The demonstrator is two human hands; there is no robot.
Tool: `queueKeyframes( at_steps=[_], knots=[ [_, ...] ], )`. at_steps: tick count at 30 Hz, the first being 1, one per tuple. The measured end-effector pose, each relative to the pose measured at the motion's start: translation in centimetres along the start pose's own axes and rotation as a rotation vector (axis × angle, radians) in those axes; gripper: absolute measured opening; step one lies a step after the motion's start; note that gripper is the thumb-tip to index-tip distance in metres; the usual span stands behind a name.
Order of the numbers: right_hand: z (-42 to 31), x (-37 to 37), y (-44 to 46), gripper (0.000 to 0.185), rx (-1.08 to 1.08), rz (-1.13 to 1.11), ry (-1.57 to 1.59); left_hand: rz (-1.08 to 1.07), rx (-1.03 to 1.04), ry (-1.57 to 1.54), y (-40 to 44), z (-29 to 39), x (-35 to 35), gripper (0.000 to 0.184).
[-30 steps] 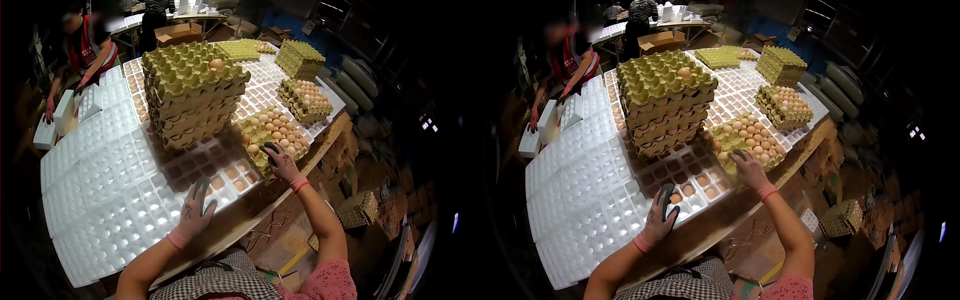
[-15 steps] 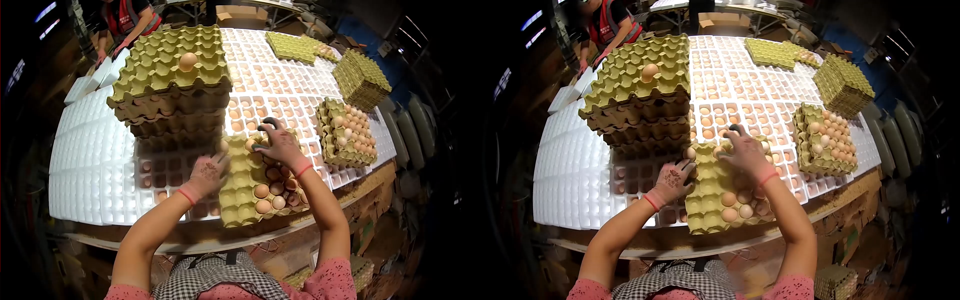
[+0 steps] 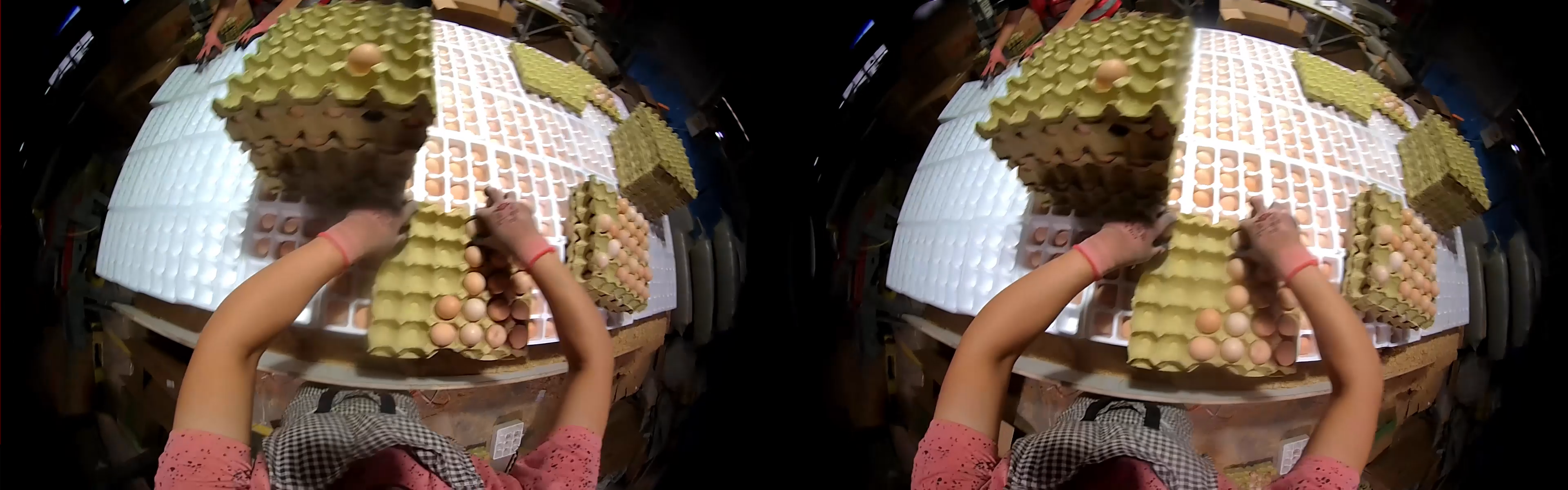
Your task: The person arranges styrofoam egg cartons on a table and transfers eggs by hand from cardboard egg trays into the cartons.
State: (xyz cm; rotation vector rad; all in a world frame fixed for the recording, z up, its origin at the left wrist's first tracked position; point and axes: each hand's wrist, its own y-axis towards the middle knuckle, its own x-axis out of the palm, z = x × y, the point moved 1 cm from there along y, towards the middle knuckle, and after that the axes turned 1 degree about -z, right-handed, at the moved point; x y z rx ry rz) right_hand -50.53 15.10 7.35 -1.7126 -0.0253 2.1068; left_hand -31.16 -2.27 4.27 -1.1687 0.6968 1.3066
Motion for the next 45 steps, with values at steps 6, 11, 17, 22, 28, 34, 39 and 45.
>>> queueKeyframes(
  at_steps=[6, 11, 17, 22, 28, 34, 39, 45],
  knots=[
    [-1.0, -3.5, -5.4, 0.041, 0.023, 0.341, 0.687, 0.655, -0.018, -0.679, -13.0, -5.3, -4.6, 0.053],
    [-19.4, -8.9, -6.4, 0.025, -0.405, 0.357, 0.456, 0.392, -0.34, -0.808, -27.3, -10.9, -2.0, 0.056],
    [-32.5, -1.9, 0.1, 0.027, -0.381, 0.126, 0.308, 0.236, -0.236, -0.156, -29.6, -13.4, 5.2, 0.056],
    [-35.5, -6.5, 2.2, 0.049, -0.237, -0.003, 0.631, 0.455, -0.231, -0.482, -29.6, -14.7, 5.1, 0.052],
    [-36.9, -5.7, 2.5, 0.036, -0.171, -0.015, 0.719, 0.504, 0.005, -0.089, -25.0, -17.1, 7.2, 0.046],
    [-43.8, -6.6, 4.8, 0.03, -0.06, 0.647, 1.434, 0.984, -0.268, -0.778, -29.6, -24.8, 4.9, 0.046],
    [-55.6, -1.0, 8.2, 0.009, -0.365, 0.601, 1.21, 0.833, -0.297, -0.667, -37.4, -21.4, 7.1, 0.057],
    [-59.7, 1.7, 10.9, 0.016, -0.294, 0.835, 1.026, 0.172, -0.498, -0.223, -37.0, -18.0, 11.1, 0.066]
  ],
)
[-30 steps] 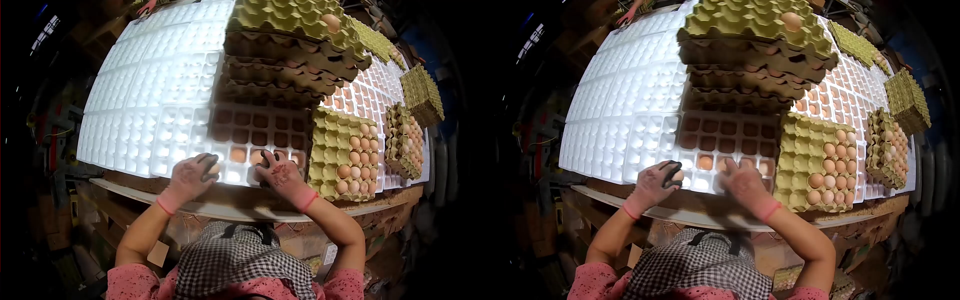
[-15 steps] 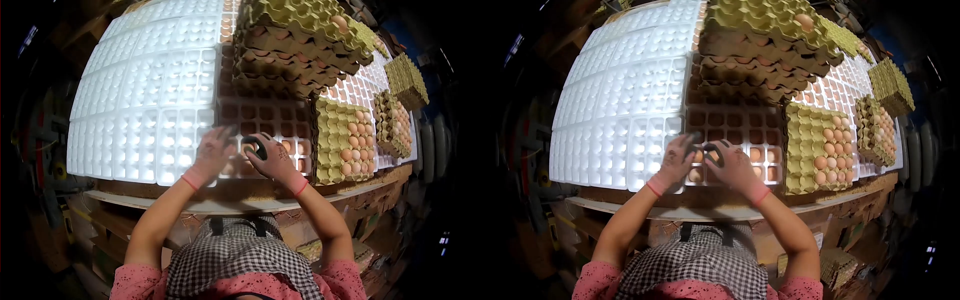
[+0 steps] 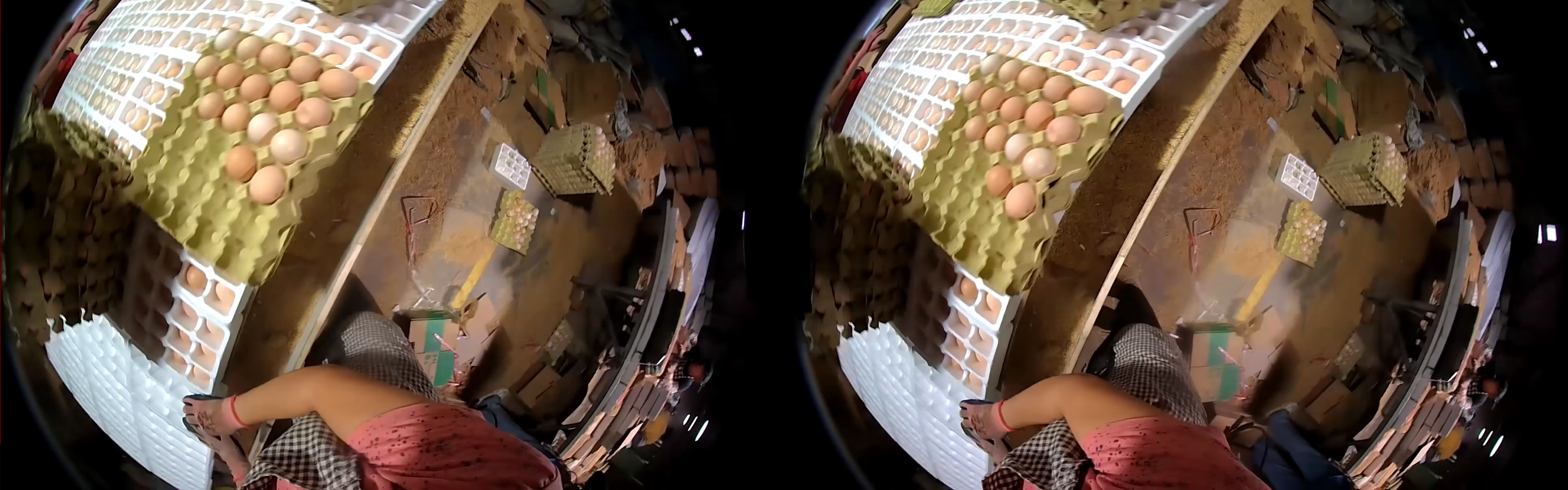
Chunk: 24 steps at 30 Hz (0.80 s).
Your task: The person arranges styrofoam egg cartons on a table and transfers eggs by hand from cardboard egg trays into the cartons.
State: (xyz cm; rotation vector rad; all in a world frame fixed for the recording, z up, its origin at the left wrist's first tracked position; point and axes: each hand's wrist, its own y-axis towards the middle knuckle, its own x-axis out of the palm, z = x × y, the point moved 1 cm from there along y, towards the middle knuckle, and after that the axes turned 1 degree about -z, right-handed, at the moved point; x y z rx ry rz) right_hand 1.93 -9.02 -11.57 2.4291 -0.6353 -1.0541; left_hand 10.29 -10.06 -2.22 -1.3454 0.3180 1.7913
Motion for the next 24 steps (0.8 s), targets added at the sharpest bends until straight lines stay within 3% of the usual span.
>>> queueKeyframes(
  at_steps=[1, 2, 4, 5, 6, 7, 10, 12, 13, 14, 15, 18, 20, 21, 22, 23, 24],
  knots=[
    [-0.8, -4.2, -0.1, 0.014, -0.077, -0.079, -0.044, -0.131, 0.052, -0.043, 1.9, -0.7, -1.2, 0.066],
    [-1.7, -9.0, -0.3, 0.026, -0.158, -0.161, -0.087, -0.259, 0.096, -0.086, 3.8, -1.5, -3.0, 0.067],
    [-1.9, -19.1, -1.9, 0.038, -0.087, 0.167, 0.322, -0.476, 0.156, -0.222, 5.6, -2.8, -4.9, 0.067],
    [-1.6, -22.7, -3.5, 0.036, -0.092, 0.592, 0.344, -0.078, 0.085, -0.325, 4.6, -0.2, -3.8, 0.063],
    [0.1, -30.6, -5.6, 0.03, 0.018, 0.462, 0.015, 0.326, 0.045, -0.414, 3.4, 2.6, -2.7, 0.059],
    [2.2, -36.4, -7.4, 0.03, 0.086, 0.487, -0.172, 0.344, 0.116, -0.372, 4.7, 4.6, -3.1, 0.052],
    [12.4, -50.3, -11.9, 0.034, 0.429, 0.699, -0.627, 0.035, 0.057, -0.808, 8.4, 13.9, 0.1, 0.044],
    [20.0, -54.4, -14.3, 0.037, 0.586, 0.558, -0.944, -0.225, -0.065, -0.964, 8.8, 22.7, 1.8, 0.043],
    [22.7, -55.3, -16.9, 0.043, 0.492, 0.07, -1.085, -0.338, -0.073, -0.921, 10.9, 21.7, 5.3, 0.039],
    [21.7, -56.8, -15.2, 0.042, 0.832, -0.026, -0.443, -0.343, 0.018, -0.858, 11.9, 23.6, 7.9, 0.04],
    [23.0, -57.2, -15.8, 0.034, 0.61, -0.043, -0.573, -0.292, 0.14, -0.749, 12.8, 26.2, 10.5, 0.042],
    [24.7, -58.4, -16.0, 0.038, 1.03, 0.147, 0.045, -0.103, 0.294, -0.579, 15.3, 29.5, 15.6, 0.047],
    [24.9, -59.2, -16.7, 0.04, 0.989, 0.081, 0.011, -0.115, 0.212, -0.632, 13.7, 29.5, 14.6, 0.065],
    [24.9, -58.4, -16.8, 0.041, 0.99, 0.209, 0.159, -0.171, 0.154, -0.606, 12.3, 30.1, 12.1, 0.08],
    [23.3, -58.2, -15.8, 0.04, 0.979, 0.161, 0.149, -0.08, 0.12, -0.554, 11.6, 30.1, 12.5, 0.079],
    [20.3, -58.0, -14.3, 0.039, 0.975, 0.121, 0.138, -0.149, 0.084, -0.683, 9.7, 30.1, 8.8, 0.08],
    [18.1, -57.2, -13.4, 0.039, 0.989, 0.147, 0.135, -0.034, 0.154, -0.655, 9.0, 28.9, 8.4, 0.079]
  ],
)
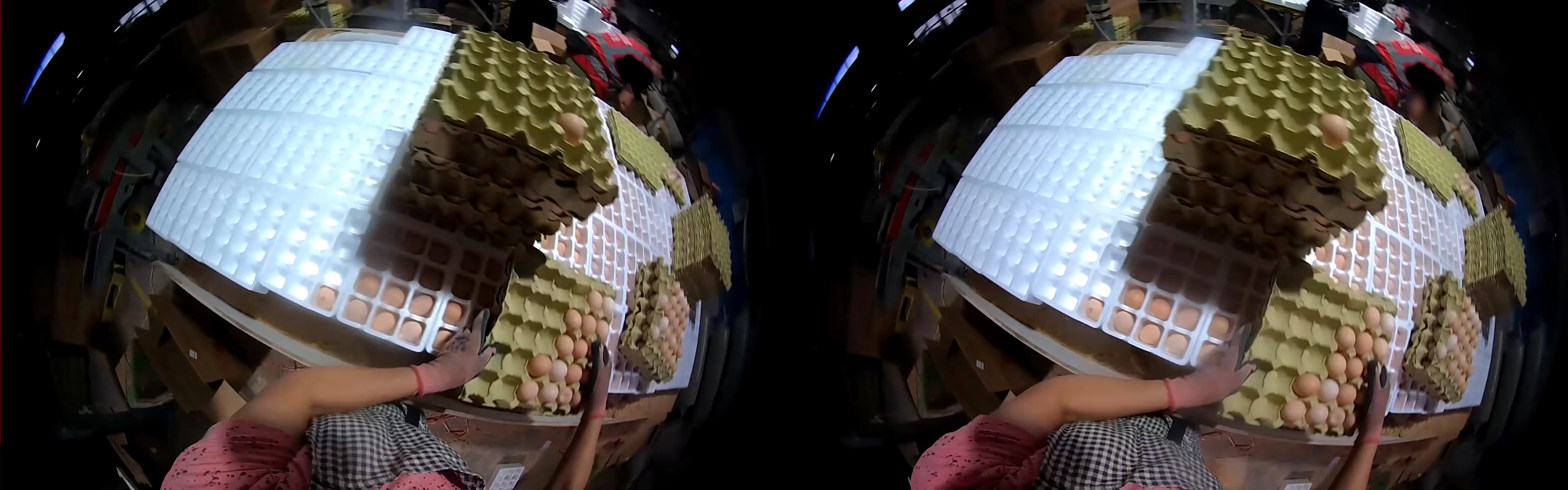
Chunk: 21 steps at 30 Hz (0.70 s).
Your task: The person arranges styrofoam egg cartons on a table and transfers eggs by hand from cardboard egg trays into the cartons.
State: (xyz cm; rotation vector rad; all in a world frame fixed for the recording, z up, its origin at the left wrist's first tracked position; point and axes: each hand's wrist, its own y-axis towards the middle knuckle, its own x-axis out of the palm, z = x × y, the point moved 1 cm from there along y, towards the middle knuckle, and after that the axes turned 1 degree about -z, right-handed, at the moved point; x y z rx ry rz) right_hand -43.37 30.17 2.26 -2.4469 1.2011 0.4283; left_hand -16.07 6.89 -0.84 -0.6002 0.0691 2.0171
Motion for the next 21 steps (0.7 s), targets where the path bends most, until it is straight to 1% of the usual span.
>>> queueKeyframes(
  at_steps=[1, 2, 3, 4, 5, 6, 7, 8, 9, 10, 11, 12, 13, 14, 15, 16, 17, 19, 21],
  knots=[
    [-1.8, 1.2, -1.5, 0.038, 0.017, 0.033, 0.009, 0.074, 0.103, 0.041, -1.1, -0.6, -0.8, 0.079],
    [-4.6, 3.4, -3.2, 0.038, -0.009, 0.008, -0.025, -0.096, -0.047, 0.008, -2.0, -0.3, -3.9, 0.078],
    [-4.9, 5.0, -4.4, 0.039, 0.014, 0.035, 0.01, -0.01, 0.0, 0.048, -3.5, -1.8, -5.4, 0.078],
    [-5.3, 6.8, -5.6, 0.04, 0.036, 0.063, 0.044, -0.055, -0.016, 0.057, -5.2, -2.2, -8.8, 0.08],
    [-5.9, 8.6, -5.9, 0.041, 0.061, -0.007, 0.01, 0.081, 0.08, 0.043, -6.7, -2.9, -11.4, 0.08],
    [-5.5, 11.1, -5.8, 0.04, -0.009, 0.01, 0.029, 0.003, -0.032, 0.008, -7.1, -3.7, -14.4, 0.078],
    [-5.3, 13.7, -5.7, 0.039, -0.077, 0.029, 0.047, 0.064, 0.017, 0.055, -7.4, -6.0, -16.4, 0.076],
    [-7.3, 16.5, -5.6, 0.039, -0.052, 0.013, -0.084, 0.051, 0.043, -0.069, -7.1, -7.8, -18.5, 0.073],
    [-9.3, 18.8, -5.1, 0.039, -0.021, -0.001, -0.219, 0.021, -0.027, -0.081, -6.3, -8.9, -20.3, 0.071],
    [-8.0, 20.8, -3.6, 0.04, -0.149, -0.063, -0.284, -0.008, -0.097, -0.092, -5.5, -10.0, -22.2, 0.068],
    [-8.5, 22.3, -2.9, 0.041, -0.147, -0.067, -0.335, -0.004, -0.088, -0.087, -5.0, -10.3, -23.6, 0.071],
    [-9.0, 23.8, -2.2, 0.041, -0.145, -0.07, -0.387, -0.015, -0.078, -0.001, -4.1, -12.0, -24.3, 0.073],
    [-10.9, 25.3, -2.2, 0.041, -0.009, -0.016, -0.421, -0.035, -0.07, 0.081, -3.5, -14.1, -24.3, 0.075],
    [-11.6, 25.3, -2.8, 0.04, -0.081, 0.072, -0.474, -0.033, 0.009, 0.353, -3.6, -15.6, -24.0, 0.077],
    [-12.1, 25.1, -3.5, 0.039, -0.157, 0.155, -0.533, 0.018, 0.003, 0.341, -4.1, -13.1, -25.0, 0.074],
    [-14.2, 24.9, -5.0, 0.039, -0.293, 0.205, -0.563, 0.07, -0.003, 0.328, -4.6, -10.6, -26.1, 0.071],
    [-17.4, 24.9, -6.8, 0.04, -0.443, 0.247, -0.592, 0.225, 0.22, 0.257, -5.0, -10.4, -26.6, 0.073],
    [-21.8, 26.1, -10.6, 0.043, -0.524, -0.142, -0.675, 0.209, 0.373, 0.205, -5.6, -8.5, -27.0, 0.071],
    [-19.3, 29.0, -11.8, 0.043, -0.715, -0.438, -0.919, 0.102, 0.566, 0.312, -6.3, -5.8, -25.8, 0.066]
  ],
)
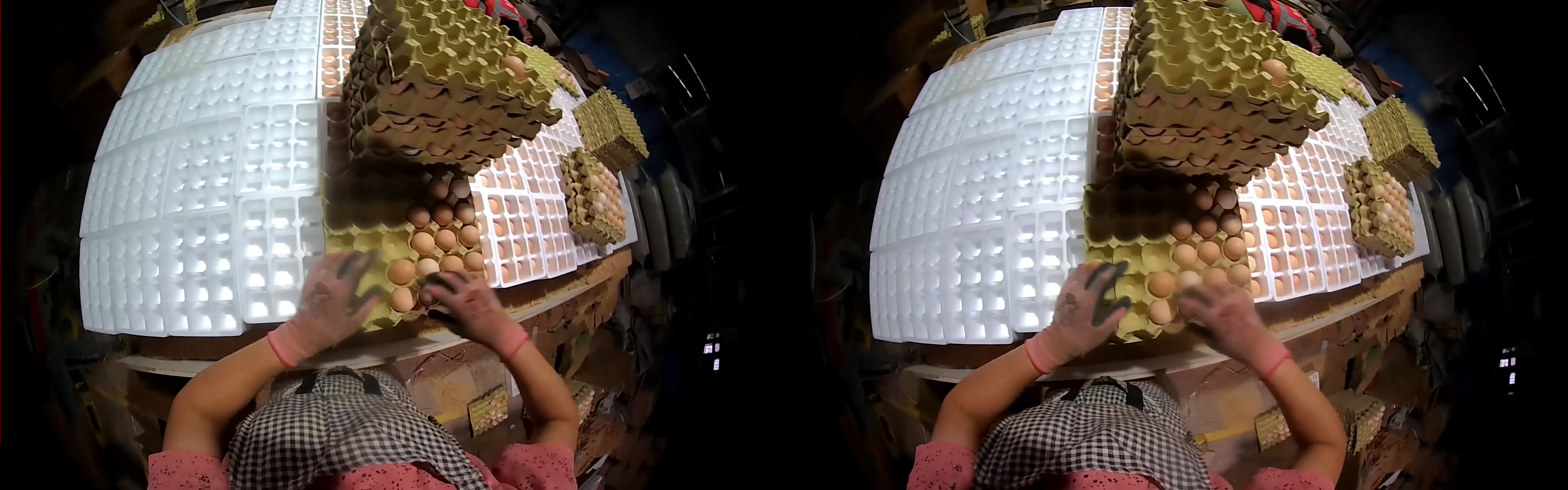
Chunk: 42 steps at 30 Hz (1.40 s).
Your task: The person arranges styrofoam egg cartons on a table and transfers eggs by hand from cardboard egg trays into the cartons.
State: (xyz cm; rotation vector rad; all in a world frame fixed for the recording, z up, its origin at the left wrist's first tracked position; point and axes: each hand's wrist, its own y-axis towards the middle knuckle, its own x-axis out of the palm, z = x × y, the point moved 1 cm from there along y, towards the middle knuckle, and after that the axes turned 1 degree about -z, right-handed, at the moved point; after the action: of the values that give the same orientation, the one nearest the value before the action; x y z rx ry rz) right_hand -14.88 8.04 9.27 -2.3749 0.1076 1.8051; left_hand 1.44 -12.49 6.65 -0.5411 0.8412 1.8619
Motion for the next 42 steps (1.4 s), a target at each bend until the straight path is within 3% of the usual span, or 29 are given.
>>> queueKeyframes(
  at_steps=[2, 4, 6, 8, 10, 11, 12, 14, 15, 16, 17, 19, 20, 22, 24, 26, 27, 28, 29, 30, 31, 33, 34, 35, 36, 38, 39, 40, 42],
  knots=[
    [0.4, 2.3, -0.4, 0.043, -0.025, 0.059, -0.128, -0.175, 0.149, 0.096, 0.4, 1.5, 2.7, 0.056],
    [1.8, 2.0, -0.8, 0.045, -0.001, 0.006, -0.06, -0.436, 0.174, 0.304, 0.9, 2.4, 5.1, 0.054],
    [2.9, 0.9, -1.9, 0.043, 0.206, 0.255, 0.513, -0.427, 0.16, 0.337, 0.7, 2.5, 6.1, 0.054],
    [4.3, -1.4, -1.5, 0.036, 0.395, 0.51, 1.38, -0.425, 0.152, 0.381, 0.8, 2.5, 6.3, 0.053],
    [8.2, -1.0, -1.5, 0.032, 0.3, 0.48, 1.079, -0.302, 0.153, 0.325, 0.5, 2.8, 6.0, 0.053],
    [5.3, -3.4, -0.2, 0.022, 0.204, 0.402, 0.449, -0.299, 0.146, 0.335, 0.7, 2.9, 5.9, 0.053],
    [4.5, -3.2, 1.5, 0.021, 0.18, 0.168, 0.205, -0.228, 0.033, 0.197, 1.2, 2.8, 5.5, 0.051],
    [4.7, 1.9, 3.4, 0.028, -0.044, 0.064, -0.329, -0.155, -0.089, 0.066, 2.0, 2.4, 5.7, 0.049],
    [4.7, 2.8, 4.1, 0.041, -0.08, 0.076, -0.324, -0.147, 0.012, 0.229, 2.4, 1.9, 6.2, 0.048],
    [4.8, 1.8, 4.2, 0.041, -0.09, 0.077, -0.323, -0.136, 0.114, 0.391, 2.9, 1.4, 6.8, 0.046],
    [5.1, -0.1, 4.1, 0.044, -0.05, 0.021, -0.177, -0.326, 0.05, 0.396, 3.8, 0.9, 7.0, 0.047],
    [7.4, -1.3, 3.0, 0.052, 0.104, -0.013, 0.178, -0.403, 0.037, 0.366, 4.9, 1.0, 6.3, 0.048],
    [8.8, -1.9, 2.9, 0.053, 0.142, 0.052, 0.489, -0.482, 0.03, 0.331, 5.6, 1.0, 6.0, 0.05],
    [9.2, -2.7, 3.1, 0.054, 0.038, 0.295, 0.776, -0.39, 0.047, 0.22, 6.3, -0.4, 5.1, 0.045],
    [7.6, -3.2, 4.1, 0.046, 0.058, 0.094, 0.092, -0.01, -0.639, -0.992, 7.8, -1.4, 3.5, 0.037],
    [7.0, 1.3, 5.7, 0.036, 0.034, 0.104, -0.329, 0.127, -0.415, -0.599, 10.6, -3.6, 4.5, 0.024],
    [7.0, 2.7, 6.5, 0.03, -0.03, 0.165, -0.438, 0.109, -0.323, -0.128, 11.7, -2.4, 4.2, 0.023],
    [6.8, 1.8, 6.4, 0.03, -0.049, 0.173, -0.438, 0.01, -0.258, 0.031, 12.5, -1.5, 4.4, 0.027],
    [6.6, 0.0, 5.9, 0.031, 0.017, 0.159, -0.379, -0.273, -0.35, 0.164, 13.5, -0.2, 4.4, 0.042],
    [6.8, -1.2, 5.3, 0.032, 0.08, 0.144, -0.316, -0.148, -0.134, 0.282, 13.0, -0.6, 6.7, 0.04],
    [8.0, -1.7, 4.2, 0.037, 0.048, 0.259, -0.118, -0.281, -0.036, 0.374, 13.4, -0.8, 8.1, 0.042],
    [9.0, -3.5, 2.0, 0.054, 0.279, 0.222, 0.266, -0.417, 0.002, 0.533, 13.6, 0.2, 9.7, 0.028],
    [9.2, -3.8, 1.0, 0.056, 0.235, 0.351, 0.34, -0.32, 0.092, 0.574, 13.4, -0.8, 11.6, 0.025],
    [8.0, -5.3, 0.9, 0.056, 0.307, 0.342, 0.501, -0.127, 0.221, 0.604, 12.9, -2.4, 12.8, 0.026],
    [7.4, -5.9, 0.8, 0.055, 0.267, 0.332, 0.519, -0.146, 0.111, 0.504, 12.8, -1.5, 10.8, 0.029],
    [6.5, -5.3, 1.6, 0.055, 0.172, 0.321, 0.661, 0.043, -0.092, 0.217, 11.1, -0.5, 5.4, 0.038],
    [4.1, -7.0, 3.0, 0.055, 0.026, 0.297, 0.363, 0.084, -0.25, 0.026, 9.8, -0.7, 1.9, 0.044],
    [2.7, -6.2, 4.7, 0.053, 0.024, 0.262, 0.456, 0.12, -0.407, -0.169, 7.8, -1.8, -1.8, 0.05],
    [-1.2, -6.1, 9.2, 0.047, -0.182, 0.184, 0.233, 0.321, -0.47, -0.206, 2.5, -6.5, -6.6, 0.055]
  ],
)
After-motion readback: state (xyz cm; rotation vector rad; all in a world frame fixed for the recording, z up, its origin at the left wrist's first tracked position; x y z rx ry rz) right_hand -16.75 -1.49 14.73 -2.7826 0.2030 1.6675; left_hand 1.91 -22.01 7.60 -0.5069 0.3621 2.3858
